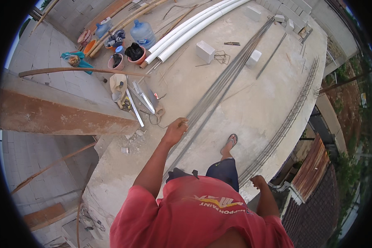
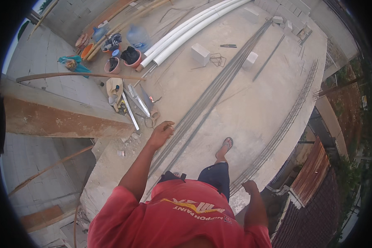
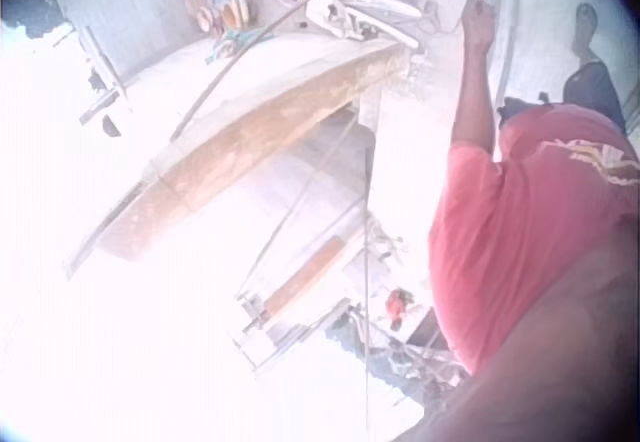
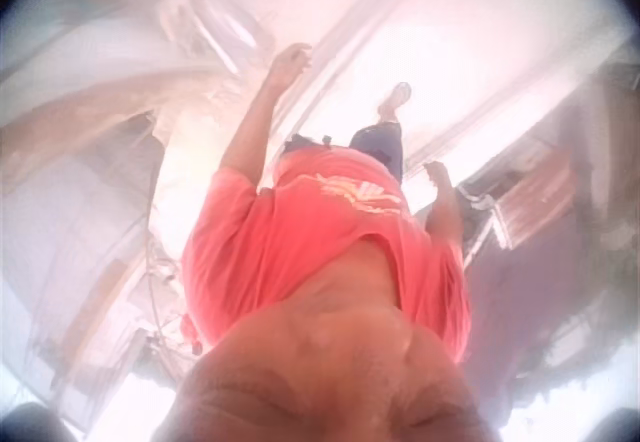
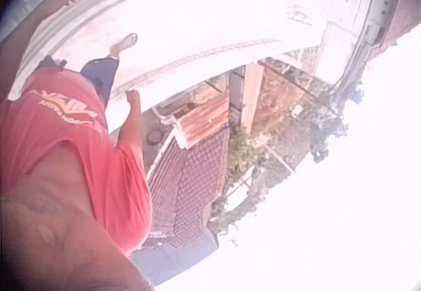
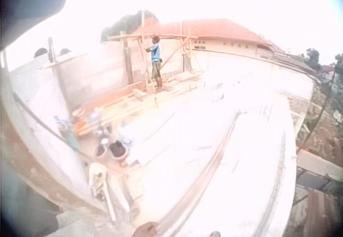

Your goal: The person sits on a rooftop and uses pliers to twist wire ties around intersecting rebar rods, forming a rectangular rebar cage. The person then lifts the completed cage and places it on the roof surface.

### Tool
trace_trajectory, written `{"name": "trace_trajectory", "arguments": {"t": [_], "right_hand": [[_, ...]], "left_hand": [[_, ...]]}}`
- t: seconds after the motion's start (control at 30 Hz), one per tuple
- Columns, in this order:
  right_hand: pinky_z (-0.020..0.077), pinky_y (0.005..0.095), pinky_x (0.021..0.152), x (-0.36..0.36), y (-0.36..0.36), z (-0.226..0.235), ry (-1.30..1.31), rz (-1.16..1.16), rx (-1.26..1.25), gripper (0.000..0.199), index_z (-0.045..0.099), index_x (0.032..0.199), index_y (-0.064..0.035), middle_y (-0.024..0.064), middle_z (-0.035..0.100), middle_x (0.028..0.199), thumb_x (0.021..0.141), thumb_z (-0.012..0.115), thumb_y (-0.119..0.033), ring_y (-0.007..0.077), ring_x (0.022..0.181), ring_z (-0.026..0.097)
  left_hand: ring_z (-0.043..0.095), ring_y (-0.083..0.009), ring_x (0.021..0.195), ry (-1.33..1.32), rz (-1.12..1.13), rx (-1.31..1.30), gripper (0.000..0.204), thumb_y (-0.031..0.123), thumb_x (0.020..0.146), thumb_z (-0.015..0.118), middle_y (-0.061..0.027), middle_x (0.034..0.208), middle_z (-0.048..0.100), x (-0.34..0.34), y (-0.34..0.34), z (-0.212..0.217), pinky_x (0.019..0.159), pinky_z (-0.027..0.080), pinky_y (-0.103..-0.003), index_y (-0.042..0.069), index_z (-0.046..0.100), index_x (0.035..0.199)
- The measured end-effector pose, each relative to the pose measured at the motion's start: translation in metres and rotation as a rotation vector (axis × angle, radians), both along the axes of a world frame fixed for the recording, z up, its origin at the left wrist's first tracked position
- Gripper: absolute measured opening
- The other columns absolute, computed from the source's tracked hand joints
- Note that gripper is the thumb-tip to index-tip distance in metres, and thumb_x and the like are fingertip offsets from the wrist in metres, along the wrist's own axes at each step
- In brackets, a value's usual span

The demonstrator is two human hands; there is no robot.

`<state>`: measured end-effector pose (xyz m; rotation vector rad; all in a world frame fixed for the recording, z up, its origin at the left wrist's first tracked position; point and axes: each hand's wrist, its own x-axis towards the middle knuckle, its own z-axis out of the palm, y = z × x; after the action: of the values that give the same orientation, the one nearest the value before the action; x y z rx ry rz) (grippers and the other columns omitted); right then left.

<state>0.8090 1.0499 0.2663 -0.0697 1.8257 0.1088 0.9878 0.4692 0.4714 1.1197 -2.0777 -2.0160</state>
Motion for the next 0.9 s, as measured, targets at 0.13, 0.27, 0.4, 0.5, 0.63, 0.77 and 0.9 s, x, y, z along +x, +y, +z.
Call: {"name": "trace_trajectory", "arguments": {"t": [0.13, 0.27, 0.4, 0.5, 0.63, 0.77, 0.9], "right_hand": [[0.0525, 0.0457, 0.086, -0.221, -0.071, 0.000, 0.276, 1.081, -0.436, 0.032, 0.071, 0.096, -0.0062, 0.0177, 0.070, 0.101, 0.094, 0.050, -0.031, 0.0343, 0.097, 0.066], [0.0505, 0.0446, 0.092, -0.400, -0.244, 0.073, 0.478, 0.543, -0.462, 0.036, 0.071, 0.104, -0.0052, 0.0183, 0.070, 0.103, 0.089, 0.060, -0.036, 0.0369, 0.101, 0.064], [0.0491, 0.0436, 0.095, -0.520, -0.400, 0.091, 0.402, 0.548, -0.383, 0.043, 0.067, 0.113, -0.0049, 0.0189, 0.067, 0.112, 0.085, 0.066, -0.038, 0.0347, 0.109, 0.062], [0.0485, 0.0436, 0.097, -0.570, -0.478, 0.054, 0.374, 0.731, -0.345, 0.046, 0.063, 0.119, -0.0057, 0.0186, 0.064, 0.120, 0.085, 0.066, -0.037, 0.0330, 0.115, 0.059], [0.0477, 0.0443, 0.098, -0.627, -0.564, -0.041, 0.323, 0.929, -0.293, 0.049, 0.062, 0.122, -0.0052, 0.0194, 0.061, 0.124, 0.085, 0.065, -0.037, 0.0345, 0.116, 0.058], [0.0488, 0.0473, 0.095, -0.678, -0.641, -0.132, 0.339, 1.185, -0.262, 0.037, 0.060, 0.120, -0.0072, 0.0153, 0.059, 0.122, 0.089, 0.056, -0.026, 0.0330, 0.114, 0.058], [0.0485, 0.0465, 0.092, -0.723, -0.732, -0.236, 0.413, 1.392, -0.290, 0.030, 0.057, 0.119, -0.0094, 0.0115, 0.059, 0.120, 0.092, 0.048, -0.016, 0.0297, 0.113, 0.058]], "left_hand": [[0.063, -0.0162, 0.086, -0.207, 0.273, 0.020, 0.038, 0.018, 0.090, 0.054, -0.0115, 0.099, 0.065, -0.042, 0.037, -0.072, 0.073, 0.051, -0.029, -0.001, 0.057, 0.123], [0.064, -0.0166, 0.085, -0.285, 0.446, 0.194, 0.037, 0.019, 0.091, 0.054, -0.0120, 0.099, 0.066, -0.102, 0.069, -0.101, 0.072, 0.051, -0.030, -0.001, 0.058, 0.121], [0.064, -0.0167, 0.085, -0.222, 0.575, 0.310, 0.036, 0.019, 0.092, 0.053, -0.0114, 0.097, 0.066, -0.206, 0.057, -0.124, 0.073, 0.051, -0.029, -0.001, 0.059, 0.121], [0.063, -0.0163, 0.084, -0.202, 0.533, 0.337, 0.035, 0.020, 0.093, 0.052, -0.0099, 0.096, 0.066, -0.292, 0.032, -0.164, 0.074, 0.051, -0.030, -0.001, 0.059, 0.121], [0.063, -0.0158, 0.085, -0.225, 0.503, 0.346, 0.033, 0.019, 0.093, 0.052, -0.0096, 0.093, 0.067, -0.422, 0.011, -0.220, 0.076, 0.050, -0.030, 0.000, 0.059, 0.119], [0.064, -0.0193, 0.083, -0.192, 0.407, 0.439, 0.031, 0.020, 0.094, 0.053, -0.0098, 0.088, 0.067, -0.523, 0.007, -0.255, 0.077, 0.050, -0.032, 0.001, 0.059, 0.118], [0.065, -0.0235, 0.080, -0.222, 0.324, 0.513, 0.030, 0.021, 0.095, 0.055, -0.0115, 0.089, 0.067, -0.599, 0.012, -0.322, 0.077, 0.050, -0.034, 0.003, 0.059, 0.119]]}}
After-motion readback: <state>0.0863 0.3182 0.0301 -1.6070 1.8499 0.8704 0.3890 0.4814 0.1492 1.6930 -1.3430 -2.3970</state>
